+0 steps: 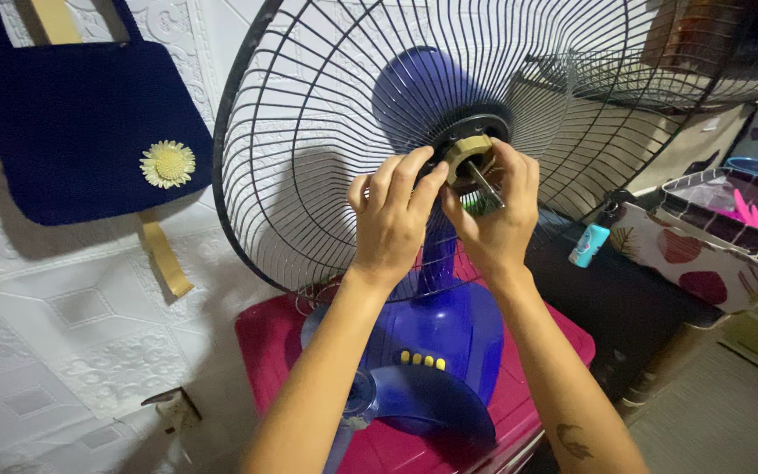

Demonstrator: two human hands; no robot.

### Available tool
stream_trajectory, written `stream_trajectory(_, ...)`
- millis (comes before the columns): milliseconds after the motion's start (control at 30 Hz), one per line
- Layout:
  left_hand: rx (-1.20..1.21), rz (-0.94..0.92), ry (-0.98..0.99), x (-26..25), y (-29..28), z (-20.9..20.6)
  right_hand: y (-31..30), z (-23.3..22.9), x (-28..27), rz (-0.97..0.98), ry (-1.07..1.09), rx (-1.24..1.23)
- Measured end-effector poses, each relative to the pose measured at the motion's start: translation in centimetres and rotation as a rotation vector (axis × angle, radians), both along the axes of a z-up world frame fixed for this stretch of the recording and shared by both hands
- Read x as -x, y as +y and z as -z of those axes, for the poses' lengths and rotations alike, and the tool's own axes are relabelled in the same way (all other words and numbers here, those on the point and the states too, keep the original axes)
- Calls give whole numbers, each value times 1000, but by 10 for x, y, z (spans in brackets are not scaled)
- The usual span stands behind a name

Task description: The person uses a screwdriver to loosen the central nut on a blue pedestal fan. They then remove the front wire cage and set it aside. Finally, they remove the fan blades from the motor shaft.

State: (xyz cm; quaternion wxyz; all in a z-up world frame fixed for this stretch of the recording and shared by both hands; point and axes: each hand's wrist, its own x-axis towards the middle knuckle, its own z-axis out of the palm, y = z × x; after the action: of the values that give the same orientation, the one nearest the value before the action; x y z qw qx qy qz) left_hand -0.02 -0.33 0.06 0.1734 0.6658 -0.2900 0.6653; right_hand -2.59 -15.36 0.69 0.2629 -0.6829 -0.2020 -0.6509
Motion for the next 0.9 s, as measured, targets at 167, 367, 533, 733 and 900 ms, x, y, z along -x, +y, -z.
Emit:
stream_trajectory(167, -13, 8, -28, 1, 0, 2, -4, 3, -4, 30, 61, 38)
stream_trajectory(367, -18, 0, 1, 2, -1, 3, -6, 0, 7, -138, 90, -53)
stream_trajectory(533, -11, -40, -27, 9, 1, -1, 0, -6, 4, -198, 193, -234)
stream_trajectory(733, 12, -23, 4, 9, -2, -1, 3, -5, 0, -149, 157, -182)
stream_trajectory(900, 11, 12, 2, 6, 3, 1, 1, 0, 2, -176, 98, -104)
